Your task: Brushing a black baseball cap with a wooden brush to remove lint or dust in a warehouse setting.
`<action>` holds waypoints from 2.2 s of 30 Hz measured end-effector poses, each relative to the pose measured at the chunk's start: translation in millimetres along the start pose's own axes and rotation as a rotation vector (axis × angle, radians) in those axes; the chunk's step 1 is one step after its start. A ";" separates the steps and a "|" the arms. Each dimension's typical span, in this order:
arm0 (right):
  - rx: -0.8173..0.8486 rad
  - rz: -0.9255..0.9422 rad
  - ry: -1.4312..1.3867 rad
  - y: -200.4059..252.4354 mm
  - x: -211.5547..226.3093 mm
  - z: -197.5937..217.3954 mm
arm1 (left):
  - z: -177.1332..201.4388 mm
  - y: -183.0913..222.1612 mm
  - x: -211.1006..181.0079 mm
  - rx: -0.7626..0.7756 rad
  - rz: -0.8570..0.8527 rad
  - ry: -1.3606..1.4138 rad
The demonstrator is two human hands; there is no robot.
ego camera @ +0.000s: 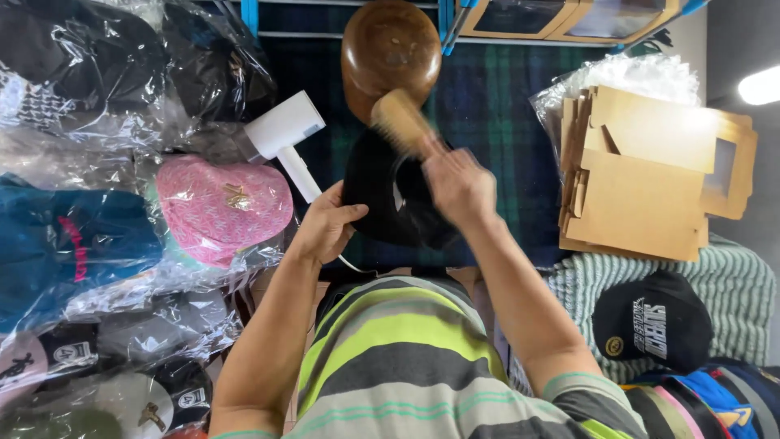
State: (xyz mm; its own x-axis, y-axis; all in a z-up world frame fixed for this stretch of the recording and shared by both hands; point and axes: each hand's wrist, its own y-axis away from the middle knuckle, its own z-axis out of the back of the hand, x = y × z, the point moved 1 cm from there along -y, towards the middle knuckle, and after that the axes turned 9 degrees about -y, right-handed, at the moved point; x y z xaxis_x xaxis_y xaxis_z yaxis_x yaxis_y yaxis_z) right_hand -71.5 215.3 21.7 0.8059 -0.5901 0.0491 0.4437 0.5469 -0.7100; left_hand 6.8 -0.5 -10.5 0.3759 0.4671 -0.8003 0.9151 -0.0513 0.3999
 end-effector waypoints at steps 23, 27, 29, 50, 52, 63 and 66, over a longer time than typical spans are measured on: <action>-0.043 -0.463 -0.304 52.2 13.9 3.4 | 23.6 -0.4 45.1 -0.068 0.004 0.022; -0.024 -0.321 -0.162 26.6 5.0 7.7 | 11.9 1.6 26.3 -0.147 0.067 0.029; -0.074 -0.419 -0.222 47.9 -23.4 14.8 | 36.1 -13.7 58.7 -0.151 0.083 0.049; 0.259 -0.817 -0.952 114.6 39.7 11.2 | 58.4 -37.0 9.8 -0.255 -0.174 0.067; 0.251 -1.026 -0.932 114.6 33.2 13.9 | 57.4 -22.4 0.8 -0.254 -0.182 0.007; 0.385 -1.090 -0.740 123.9 30.2 -107.1 | 46.5 -44.9 29.8 -0.323 -0.461 -0.377; 0.511 -1.261 -0.404 142.5 -18.5 -70.5 | 53.8 -48.0 14.1 -0.364 -0.544 -0.487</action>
State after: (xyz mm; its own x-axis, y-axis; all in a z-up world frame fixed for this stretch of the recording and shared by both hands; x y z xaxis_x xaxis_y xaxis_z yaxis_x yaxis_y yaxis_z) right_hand -50.8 262.3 -129.9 -0.2139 -0.6759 0.7053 0.9589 -0.0074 0.2837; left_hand -24.0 -39.0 -65.0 -0.0097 -0.0963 -0.9953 0.9145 0.4017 -0.0478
